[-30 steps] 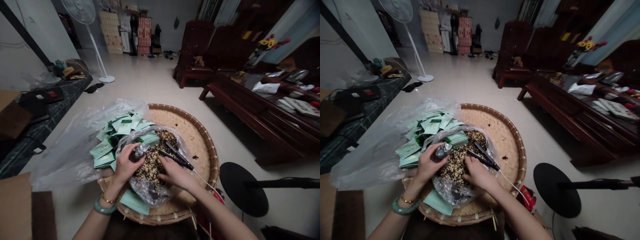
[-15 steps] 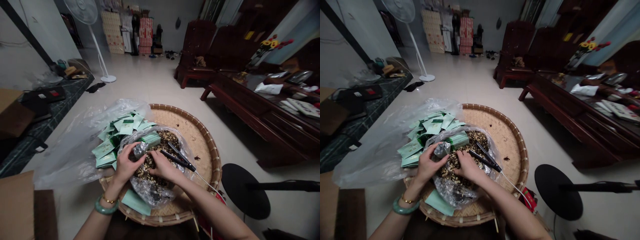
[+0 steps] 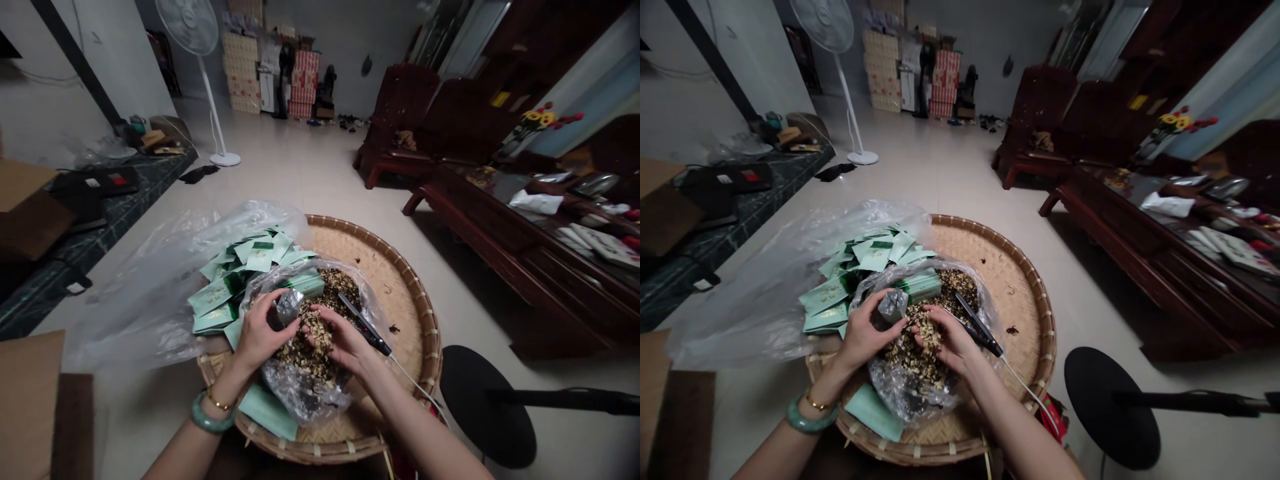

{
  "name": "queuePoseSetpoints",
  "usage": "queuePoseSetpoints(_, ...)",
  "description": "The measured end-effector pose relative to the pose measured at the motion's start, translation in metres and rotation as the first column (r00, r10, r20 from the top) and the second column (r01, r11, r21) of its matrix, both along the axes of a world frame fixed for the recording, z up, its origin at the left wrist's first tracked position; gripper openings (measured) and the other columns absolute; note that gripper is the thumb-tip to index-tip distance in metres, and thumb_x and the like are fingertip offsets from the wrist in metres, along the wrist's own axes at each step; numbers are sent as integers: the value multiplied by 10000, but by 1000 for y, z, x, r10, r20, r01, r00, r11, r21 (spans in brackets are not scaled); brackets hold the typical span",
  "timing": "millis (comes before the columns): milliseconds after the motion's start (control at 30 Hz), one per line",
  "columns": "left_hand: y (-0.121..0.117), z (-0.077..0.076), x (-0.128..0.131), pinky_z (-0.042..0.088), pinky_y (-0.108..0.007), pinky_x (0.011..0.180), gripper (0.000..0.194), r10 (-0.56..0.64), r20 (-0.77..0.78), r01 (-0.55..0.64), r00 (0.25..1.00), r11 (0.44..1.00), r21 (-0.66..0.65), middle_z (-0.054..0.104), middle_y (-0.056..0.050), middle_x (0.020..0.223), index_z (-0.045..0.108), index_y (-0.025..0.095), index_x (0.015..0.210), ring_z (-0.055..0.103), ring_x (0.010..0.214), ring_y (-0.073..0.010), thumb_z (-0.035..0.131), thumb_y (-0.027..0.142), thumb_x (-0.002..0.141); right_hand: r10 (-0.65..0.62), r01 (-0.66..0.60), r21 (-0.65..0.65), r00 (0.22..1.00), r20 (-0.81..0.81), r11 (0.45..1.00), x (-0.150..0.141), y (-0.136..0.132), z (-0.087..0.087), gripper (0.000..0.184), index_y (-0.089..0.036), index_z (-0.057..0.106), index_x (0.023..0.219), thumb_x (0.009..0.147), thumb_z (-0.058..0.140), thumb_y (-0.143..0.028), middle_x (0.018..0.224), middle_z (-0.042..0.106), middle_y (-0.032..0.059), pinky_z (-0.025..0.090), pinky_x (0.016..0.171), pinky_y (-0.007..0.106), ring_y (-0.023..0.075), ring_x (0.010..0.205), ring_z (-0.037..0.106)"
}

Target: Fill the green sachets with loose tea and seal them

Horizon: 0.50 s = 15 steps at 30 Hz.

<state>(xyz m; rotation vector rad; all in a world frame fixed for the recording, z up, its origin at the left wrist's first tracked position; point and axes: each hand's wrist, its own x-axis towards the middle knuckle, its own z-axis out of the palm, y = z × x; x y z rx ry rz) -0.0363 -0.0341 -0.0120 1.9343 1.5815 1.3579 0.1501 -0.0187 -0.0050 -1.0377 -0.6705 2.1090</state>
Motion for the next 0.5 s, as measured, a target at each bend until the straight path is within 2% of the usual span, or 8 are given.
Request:
queuePoseSetpoints(67,0,0,0,548,-381,831,463,-4,-9,4,1000,1000,-2,670,-94,1065,560,181,1155,658,933,-238,698,288,726,-52,48,-58,997,-53,997,-1,-2,4,312,-209,558,1013,786,533,-422,844,703,58,543,696,397,231,800,688)
queuePoseSetpoints(133,0,0,0,549,-387,830,463,-10,-16,10,1000,1000,3,667,-95,1071,555,183,1157,657,933,-239,696,284,727,-79,76,-54,996,-49,996,-3,-2,5,366,-200,548,992,794,471,-498,840,705,77,541,718,443,265,855,685)
queuePoseSetpoints(233,0,0,0,543,-386,842,469,-22,-28,22,999,1000,10,661,-98,1082,546,183,1163,650,949,-238,695,276,729,-126,126,23,992,11,992,-5,0,5,392,-208,546,902,779,440,-564,843,704,89,530,767,464,285,939,664)
queuePoseSetpoints(333,-1,2,1,526,-387,878,456,-37,-40,38,999,999,26,655,-99,1081,540,180,1156,635,987,-239,688,268,734,-203,201,58,979,20,978,-4,6,9,332,-227,530,822,765,453,-544,829,702,79,518,796,471,288,956,654)
queuePoseSetpoints(433,-1,4,5,521,-384,878,451,-60,-61,62,996,997,43,653,-92,1064,536,181,1150,629,982,-236,683,251,730,-274,274,108,962,-17,956,0,14,18,287,-236,535,787,759,471,-514,845,708,70,510,813,476,289,947,655)
queuePoseSetpoints(500,1,6,9,522,-387,865,450,-68,-92,72,993,996,43,653,-89,1052,538,182,1152,626,973,-237,682,247,731,-299,298,196,954,-24,934,3,20,28,303,-236,553,784,765,469,-526,881,714,69,503,831,481,290,958,651)
